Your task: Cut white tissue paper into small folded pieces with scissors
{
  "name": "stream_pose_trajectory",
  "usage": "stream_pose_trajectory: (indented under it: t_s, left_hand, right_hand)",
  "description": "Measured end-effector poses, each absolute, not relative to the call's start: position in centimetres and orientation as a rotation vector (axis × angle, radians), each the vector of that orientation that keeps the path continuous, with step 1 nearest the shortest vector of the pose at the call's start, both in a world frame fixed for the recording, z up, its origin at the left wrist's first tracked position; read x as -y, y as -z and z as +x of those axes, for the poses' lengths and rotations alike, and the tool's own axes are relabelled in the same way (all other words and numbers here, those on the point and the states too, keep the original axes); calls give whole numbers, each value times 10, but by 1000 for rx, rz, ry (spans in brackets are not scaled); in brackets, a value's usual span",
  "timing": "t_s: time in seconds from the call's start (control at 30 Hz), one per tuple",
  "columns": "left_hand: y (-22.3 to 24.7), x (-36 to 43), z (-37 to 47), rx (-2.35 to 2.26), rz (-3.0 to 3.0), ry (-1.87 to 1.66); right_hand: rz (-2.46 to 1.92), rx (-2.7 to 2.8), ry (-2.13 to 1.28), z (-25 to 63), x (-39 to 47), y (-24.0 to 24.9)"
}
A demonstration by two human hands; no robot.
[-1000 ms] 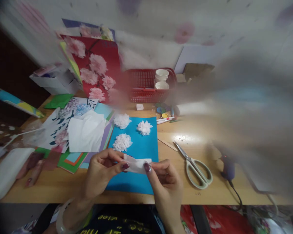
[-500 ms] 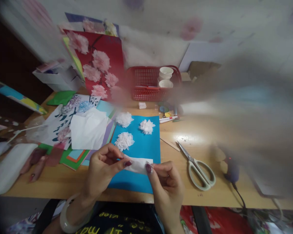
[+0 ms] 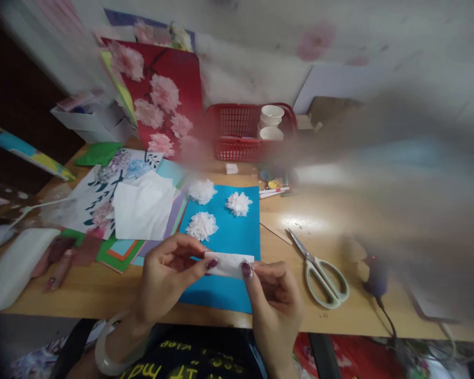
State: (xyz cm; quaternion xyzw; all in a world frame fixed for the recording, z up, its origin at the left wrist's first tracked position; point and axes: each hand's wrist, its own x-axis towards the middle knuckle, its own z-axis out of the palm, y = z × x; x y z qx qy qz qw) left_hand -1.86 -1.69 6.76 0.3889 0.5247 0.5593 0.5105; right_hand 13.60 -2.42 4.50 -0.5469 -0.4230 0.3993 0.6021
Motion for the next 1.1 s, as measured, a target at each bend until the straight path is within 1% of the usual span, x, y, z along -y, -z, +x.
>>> stream_pose_trajectory:
  t_s: [0.3,1.1]
  left_hand:
    - [-67,14,-17,-1211,823,-1330]
    - [-63,14,-16,-1183,830,-1267]
  right_hand:
    - [-1278,1001,-876,137,27,-45]
    - [-1238,1000,-892,137,27,-49]
